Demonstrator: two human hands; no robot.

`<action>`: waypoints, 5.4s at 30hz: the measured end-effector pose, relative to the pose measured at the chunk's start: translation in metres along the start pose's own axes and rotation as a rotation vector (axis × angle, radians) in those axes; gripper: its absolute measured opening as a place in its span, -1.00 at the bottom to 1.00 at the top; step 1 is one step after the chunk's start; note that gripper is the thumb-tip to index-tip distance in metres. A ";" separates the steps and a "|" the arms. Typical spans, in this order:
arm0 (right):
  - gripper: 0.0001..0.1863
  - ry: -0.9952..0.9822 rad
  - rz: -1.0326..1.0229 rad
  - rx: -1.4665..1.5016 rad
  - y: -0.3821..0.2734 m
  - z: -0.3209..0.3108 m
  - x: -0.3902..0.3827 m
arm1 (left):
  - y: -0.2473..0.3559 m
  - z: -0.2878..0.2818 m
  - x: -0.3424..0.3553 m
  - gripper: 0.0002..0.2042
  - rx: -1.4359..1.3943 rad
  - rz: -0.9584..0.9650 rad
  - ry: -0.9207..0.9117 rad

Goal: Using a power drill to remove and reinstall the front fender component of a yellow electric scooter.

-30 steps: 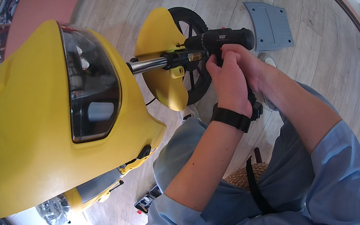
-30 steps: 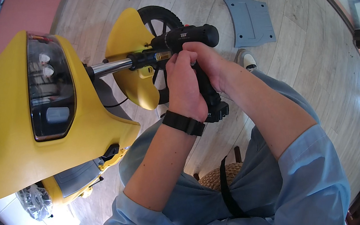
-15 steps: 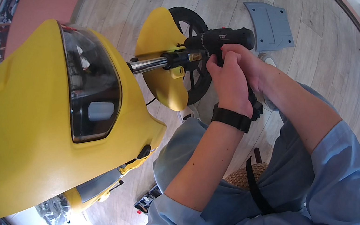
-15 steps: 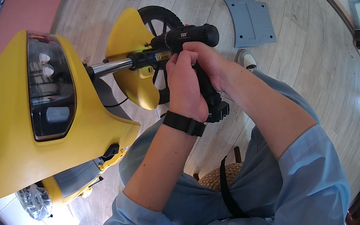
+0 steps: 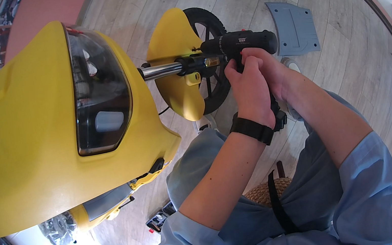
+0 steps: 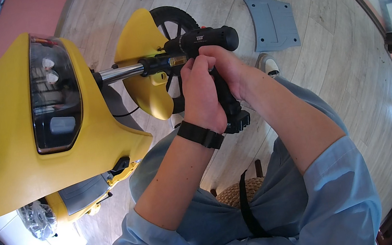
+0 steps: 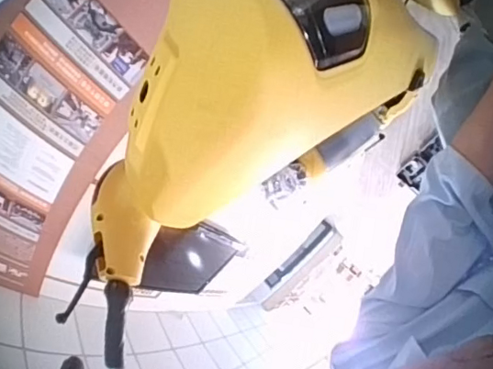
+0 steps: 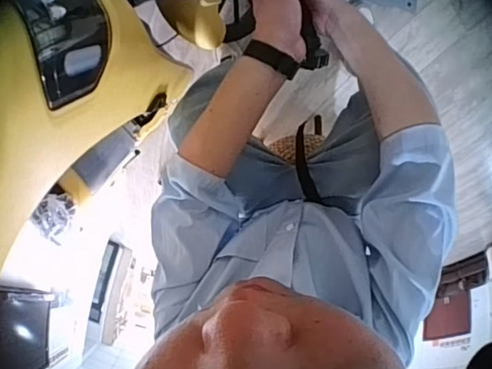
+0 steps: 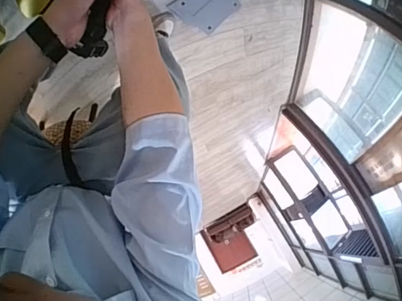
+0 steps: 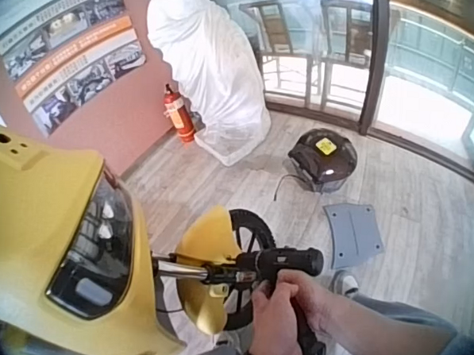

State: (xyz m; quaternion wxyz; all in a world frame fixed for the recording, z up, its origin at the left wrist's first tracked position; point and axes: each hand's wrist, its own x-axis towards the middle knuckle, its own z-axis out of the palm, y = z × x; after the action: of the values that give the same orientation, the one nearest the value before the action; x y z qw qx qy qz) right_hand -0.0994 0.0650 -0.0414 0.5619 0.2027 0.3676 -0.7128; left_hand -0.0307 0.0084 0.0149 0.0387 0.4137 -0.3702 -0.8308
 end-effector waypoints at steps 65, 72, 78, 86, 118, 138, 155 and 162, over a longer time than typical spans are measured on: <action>-0.78 0.189 -0.061 0.012 0.004 -0.013 0.014 | -0.013 -0.003 0.031 -0.90 -0.079 -0.111 0.166; -0.84 0.176 -0.228 0.076 -0.038 0.000 -0.032 | 0.018 -0.011 0.033 -0.78 0.088 0.016 -0.194; -0.82 0.129 -0.279 0.213 -0.064 0.017 -0.069 | 0.053 -0.031 0.081 -0.86 1.453 0.845 -0.038; -0.80 0.161 -0.583 -0.121 -0.076 0.005 -0.110 | 0.077 -0.060 0.163 -0.83 2.489 0.697 -0.235; -0.72 0.024 -0.409 -0.010 -0.080 0.015 -0.085 | 0.054 -0.180 -0.162 -0.82 -0.082 0.328 -0.182; -0.50 0.208 -0.501 -0.317 -0.126 -0.069 -0.053 | -0.447 -0.602 -0.293 -0.93 -0.389 -0.243 1.325; -0.56 0.031 -0.464 -0.307 -0.086 -0.120 -0.126 | -0.402 -0.649 -0.230 -0.87 -0.927 -0.107 1.353; -0.64 0.078 -0.551 -0.116 -0.001 -0.019 -0.126 | -0.079 -0.399 -0.264 -0.63 0.196 0.750 0.868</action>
State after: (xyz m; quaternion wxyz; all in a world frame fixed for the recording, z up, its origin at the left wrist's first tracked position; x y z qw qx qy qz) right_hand -0.0663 0.1616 0.0355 0.3430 0.0899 0.4706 -0.8079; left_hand 0.4471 -0.0697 -0.0154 0.4398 0.5586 -0.5171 -0.4766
